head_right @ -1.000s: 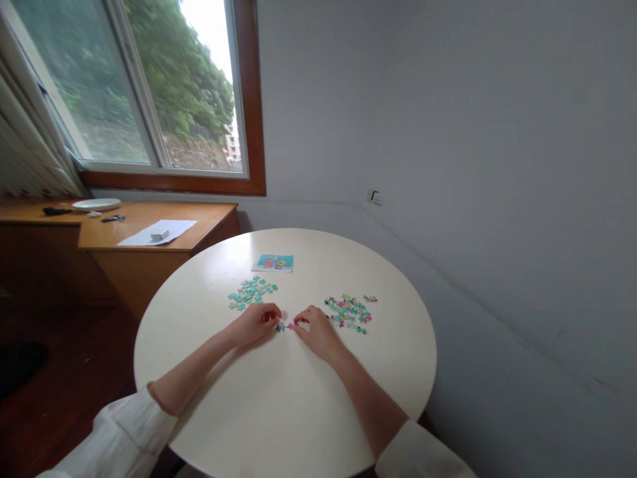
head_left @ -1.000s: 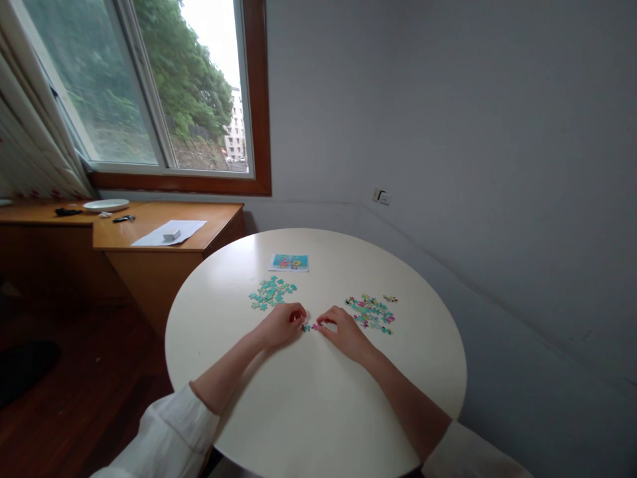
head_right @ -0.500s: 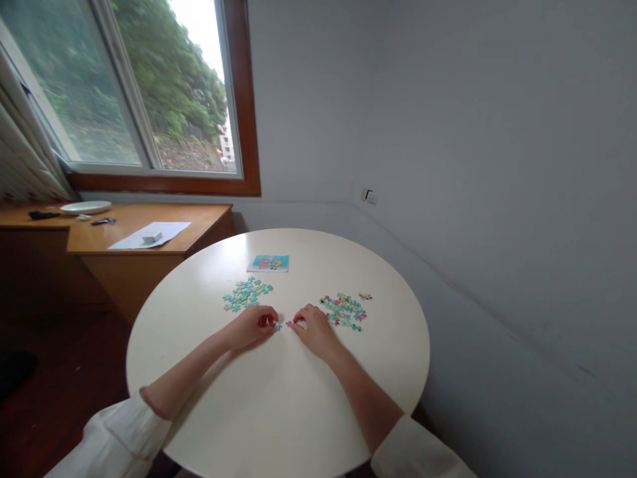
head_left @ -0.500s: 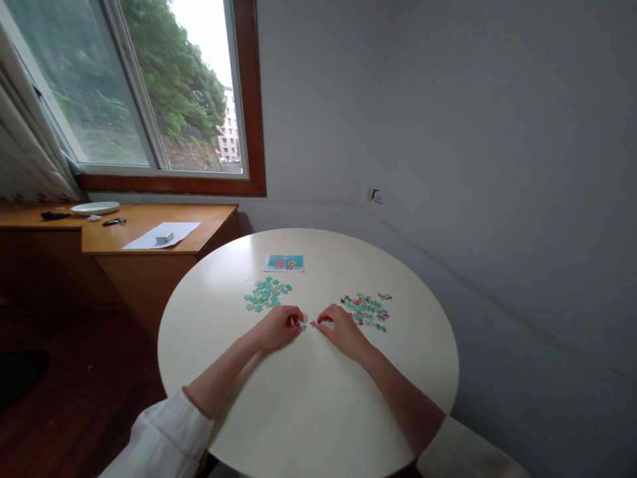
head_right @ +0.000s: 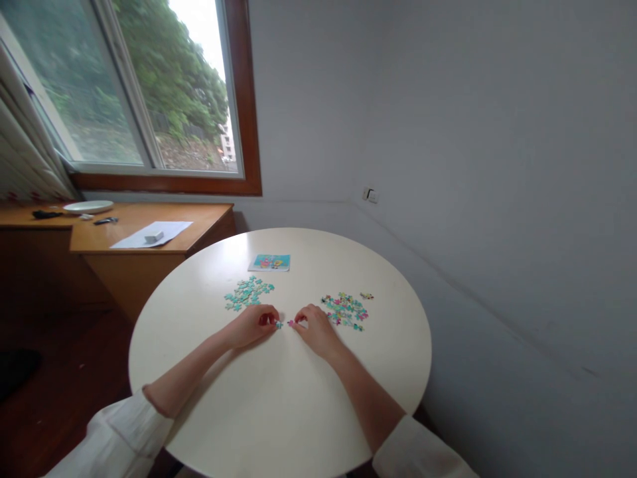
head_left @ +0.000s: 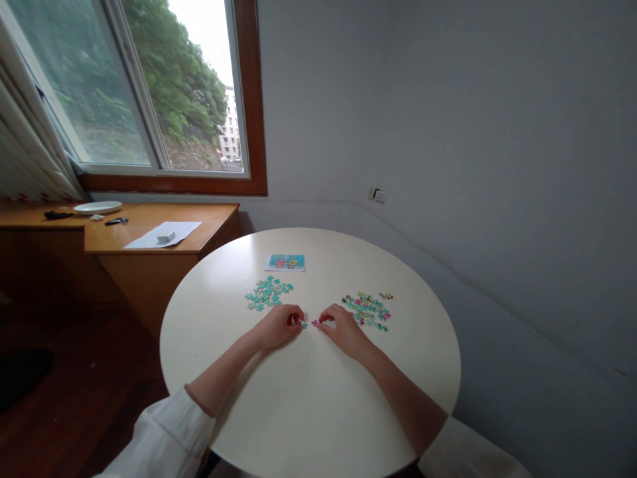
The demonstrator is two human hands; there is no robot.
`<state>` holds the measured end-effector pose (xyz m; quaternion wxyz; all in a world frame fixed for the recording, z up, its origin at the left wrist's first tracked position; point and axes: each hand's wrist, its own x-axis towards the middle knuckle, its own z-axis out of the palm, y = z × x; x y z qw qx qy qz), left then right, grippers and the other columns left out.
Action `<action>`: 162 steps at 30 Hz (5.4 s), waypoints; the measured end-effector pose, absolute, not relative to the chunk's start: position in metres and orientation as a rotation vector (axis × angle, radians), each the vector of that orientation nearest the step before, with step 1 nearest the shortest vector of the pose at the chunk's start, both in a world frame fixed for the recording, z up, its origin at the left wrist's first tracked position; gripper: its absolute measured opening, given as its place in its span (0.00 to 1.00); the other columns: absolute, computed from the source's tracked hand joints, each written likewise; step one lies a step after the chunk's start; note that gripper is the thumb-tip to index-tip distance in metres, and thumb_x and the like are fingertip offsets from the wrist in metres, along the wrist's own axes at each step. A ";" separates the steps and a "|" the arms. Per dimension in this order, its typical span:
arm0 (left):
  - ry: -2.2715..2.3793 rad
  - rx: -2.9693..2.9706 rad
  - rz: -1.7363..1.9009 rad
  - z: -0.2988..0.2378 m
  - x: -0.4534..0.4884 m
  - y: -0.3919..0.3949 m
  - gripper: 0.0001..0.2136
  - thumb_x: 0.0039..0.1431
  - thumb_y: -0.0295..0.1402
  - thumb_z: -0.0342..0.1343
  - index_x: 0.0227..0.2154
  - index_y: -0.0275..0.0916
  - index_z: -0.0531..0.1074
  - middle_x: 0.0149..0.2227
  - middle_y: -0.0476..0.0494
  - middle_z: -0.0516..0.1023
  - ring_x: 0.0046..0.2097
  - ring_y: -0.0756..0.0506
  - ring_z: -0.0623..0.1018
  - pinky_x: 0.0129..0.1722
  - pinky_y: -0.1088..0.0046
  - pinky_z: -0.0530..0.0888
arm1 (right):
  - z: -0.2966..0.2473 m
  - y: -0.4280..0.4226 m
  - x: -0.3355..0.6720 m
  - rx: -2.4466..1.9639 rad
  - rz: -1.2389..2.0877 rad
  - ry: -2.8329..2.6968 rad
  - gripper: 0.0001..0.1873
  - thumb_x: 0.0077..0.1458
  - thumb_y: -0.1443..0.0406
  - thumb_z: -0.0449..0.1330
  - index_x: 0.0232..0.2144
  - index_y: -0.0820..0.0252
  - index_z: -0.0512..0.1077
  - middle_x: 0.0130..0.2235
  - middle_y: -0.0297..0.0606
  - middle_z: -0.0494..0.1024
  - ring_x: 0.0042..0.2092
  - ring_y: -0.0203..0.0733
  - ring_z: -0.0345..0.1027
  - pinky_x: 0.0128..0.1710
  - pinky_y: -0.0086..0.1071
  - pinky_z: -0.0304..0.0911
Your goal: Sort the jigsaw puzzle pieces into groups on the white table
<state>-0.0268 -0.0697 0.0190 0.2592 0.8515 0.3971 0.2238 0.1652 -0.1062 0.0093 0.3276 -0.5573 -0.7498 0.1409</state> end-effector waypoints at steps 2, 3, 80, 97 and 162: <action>1.078 2.309 0.609 0.018 -0.027 -0.069 0.08 0.47 0.29 0.50 0.29 0.37 0.72 0.24 0.50 0.71 0.26 0.52 0.67 0.27 0.78 0.63 | 0.010 -0.107 0.165 -1.449 0.380 -1.956 0.05 0.50 0.65 0.60 0.25 0.61 0.71 0.30 0.37 0.72 0.35 0.38 0.65 0.37 0.32 0.61; 1.081 2.308 0.610 0.018 -0.027 -0.069 0.08 0.48 0.29 0.50 0.29 0.37 0.73 0.24 0.50 0.71 0.26 0.52 0.66 0.27 0.78 0.63 | 0.010 -0.107 0.164 -1.440 0.388 -1.954 0.04 0.49 0.65 0.60 0.25 0.61 0.70 0.30 0.37 0.72 0.35 0.38 0.65 0.37 0.32 0.61; 1.107 1.972 1.052 0.016 -0.025 -0.060 0.03 0.50 0.30 0.49 0.26 0.37 0.67 0.24 0.48 0.75 0.26 0.50 0.73 0.28 0.76 0.67 | 0.018 -0.115 0.170 -1.434 0.174 -2.142 0.11 0.54 0.72 0.53 0.32 0.56 0.75 0.35 0.36 0.78 0.43 0.41 0.67 0.47 0.39 0.48; 1.227 2.080 0.833 0.016 -0.025 -0.063 0.08 0.48 0.30 0.48 0.27 0.36 0.72 0.24 0.47 0.76 0.26 0.49 0.71 0.28 0.75 0.66 | 0.032 -0.107 0.259 -1.971 0.292 -1.688 0.07 0.43 0.61 0.59 0.24 0.58 0.74 0.25 0.33 0.75 0.31 0.39 0.66 0.35 0.31 0.53; 1.149 2.075 0.830 0.013 -0.026 -0.061 0.08 0.47 0.28 0.48 0.27 0.37 0.72 0.26 0.46 0.77 0.29 0.48 0.74 0.33 0.73 0.70 | 0.031 -0.111 0.248 -1.818 0.572 -1.985 0.11 0.43 0.64 0.61 0.32 0.61 0.75 0.32 0.37 0.77 0.34 0.40 0.69 0.36 0.32 0.60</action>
